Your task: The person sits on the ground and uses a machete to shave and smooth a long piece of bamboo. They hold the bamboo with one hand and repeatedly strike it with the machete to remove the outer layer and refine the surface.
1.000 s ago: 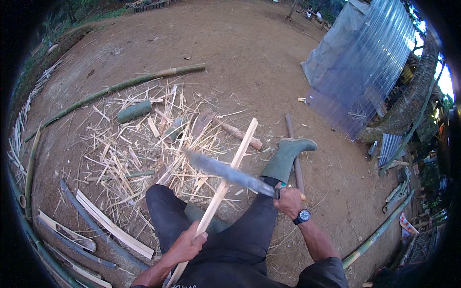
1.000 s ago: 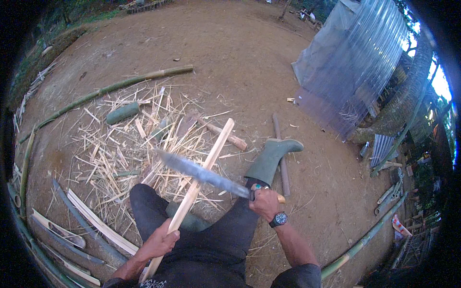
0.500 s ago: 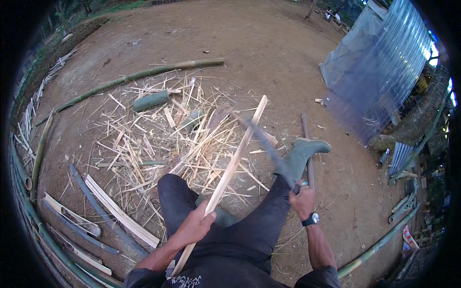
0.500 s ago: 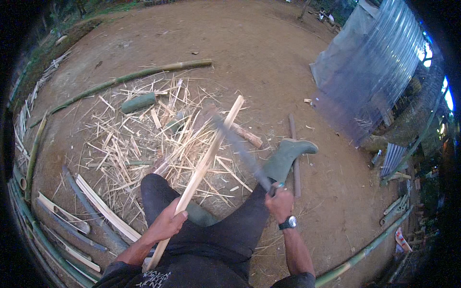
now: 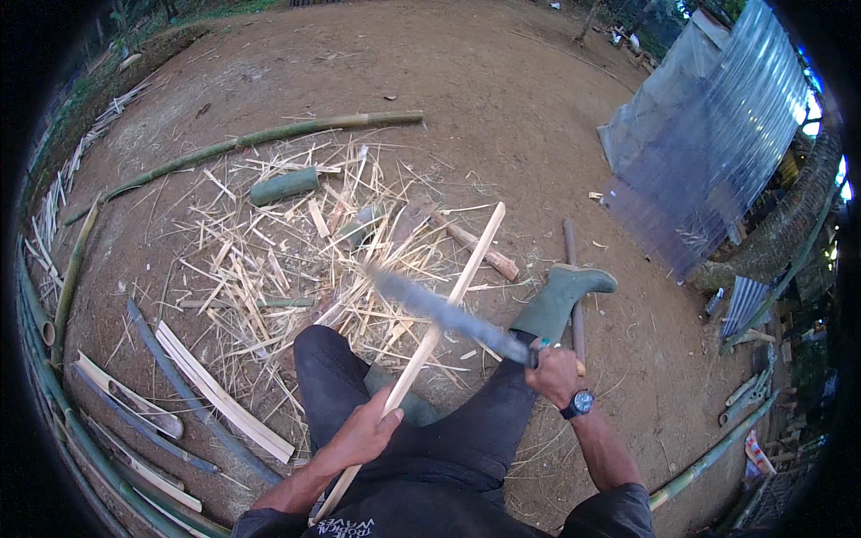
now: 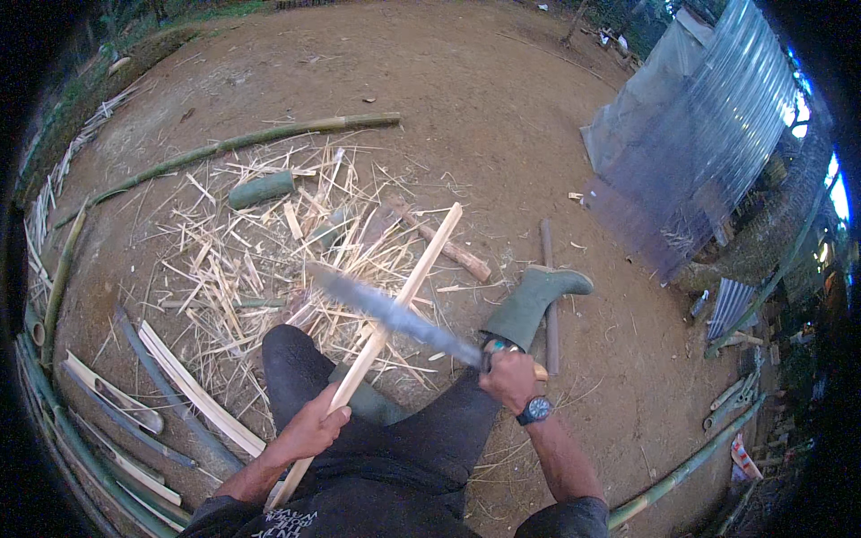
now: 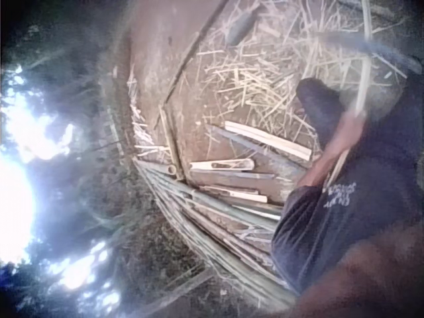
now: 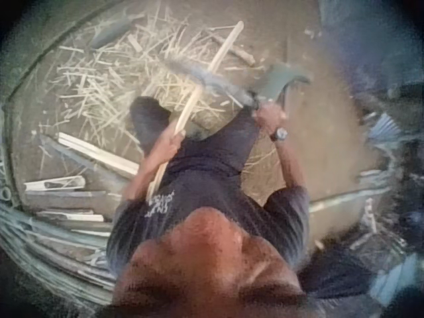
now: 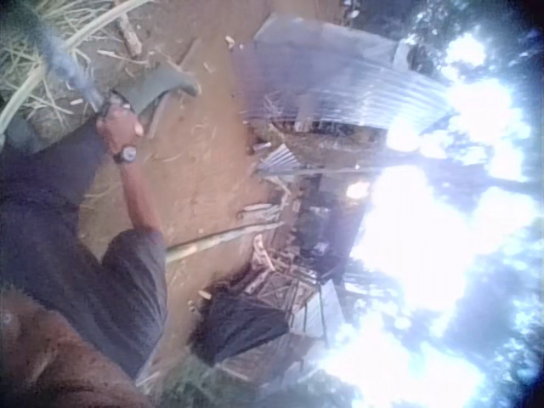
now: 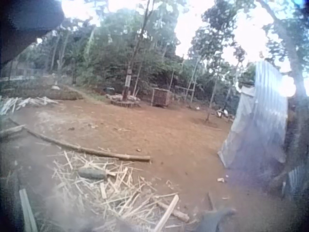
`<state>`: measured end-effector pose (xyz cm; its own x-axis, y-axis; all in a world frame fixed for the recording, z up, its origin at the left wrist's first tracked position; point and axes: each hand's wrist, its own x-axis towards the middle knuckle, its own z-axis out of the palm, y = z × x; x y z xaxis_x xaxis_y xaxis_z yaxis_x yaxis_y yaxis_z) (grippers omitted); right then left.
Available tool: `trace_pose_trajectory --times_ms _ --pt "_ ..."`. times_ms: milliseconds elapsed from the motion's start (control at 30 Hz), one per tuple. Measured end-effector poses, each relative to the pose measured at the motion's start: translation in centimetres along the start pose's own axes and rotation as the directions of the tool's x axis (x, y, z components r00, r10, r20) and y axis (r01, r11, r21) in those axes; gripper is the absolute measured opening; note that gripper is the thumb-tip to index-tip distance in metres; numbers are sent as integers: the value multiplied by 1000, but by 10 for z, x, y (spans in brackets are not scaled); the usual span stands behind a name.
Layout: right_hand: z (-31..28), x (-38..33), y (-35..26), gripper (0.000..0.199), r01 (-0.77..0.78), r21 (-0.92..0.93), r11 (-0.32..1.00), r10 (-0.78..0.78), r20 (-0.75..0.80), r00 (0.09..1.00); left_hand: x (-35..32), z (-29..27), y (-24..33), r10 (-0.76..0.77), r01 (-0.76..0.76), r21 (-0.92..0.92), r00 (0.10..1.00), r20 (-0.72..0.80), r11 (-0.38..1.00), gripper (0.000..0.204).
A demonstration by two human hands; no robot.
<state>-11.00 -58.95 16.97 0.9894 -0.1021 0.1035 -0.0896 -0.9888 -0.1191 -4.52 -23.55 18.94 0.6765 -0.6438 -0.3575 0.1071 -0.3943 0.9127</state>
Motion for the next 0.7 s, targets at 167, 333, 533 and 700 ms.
trace_pose_trajectory --times_ms 167,333,533,700 --pt "2 26 46 22 -364 -43 930 361 -66 930 -12 -1 9 33 -35 60 999 26 998 44" --pt "12 4 44 20 -123 -129 984 110 -100 989 -12 -2 16 -99 92 94 992 73 991 46" --pt "17 22 109 23 -571 153 807 587 -95 804 -22 2 15 15 -23 128 998 61 991 49" --pt "-5 6 60 22 -595 358 720 672 -146 726 -11 3 16 85 -77 143 995 -54 987 51"
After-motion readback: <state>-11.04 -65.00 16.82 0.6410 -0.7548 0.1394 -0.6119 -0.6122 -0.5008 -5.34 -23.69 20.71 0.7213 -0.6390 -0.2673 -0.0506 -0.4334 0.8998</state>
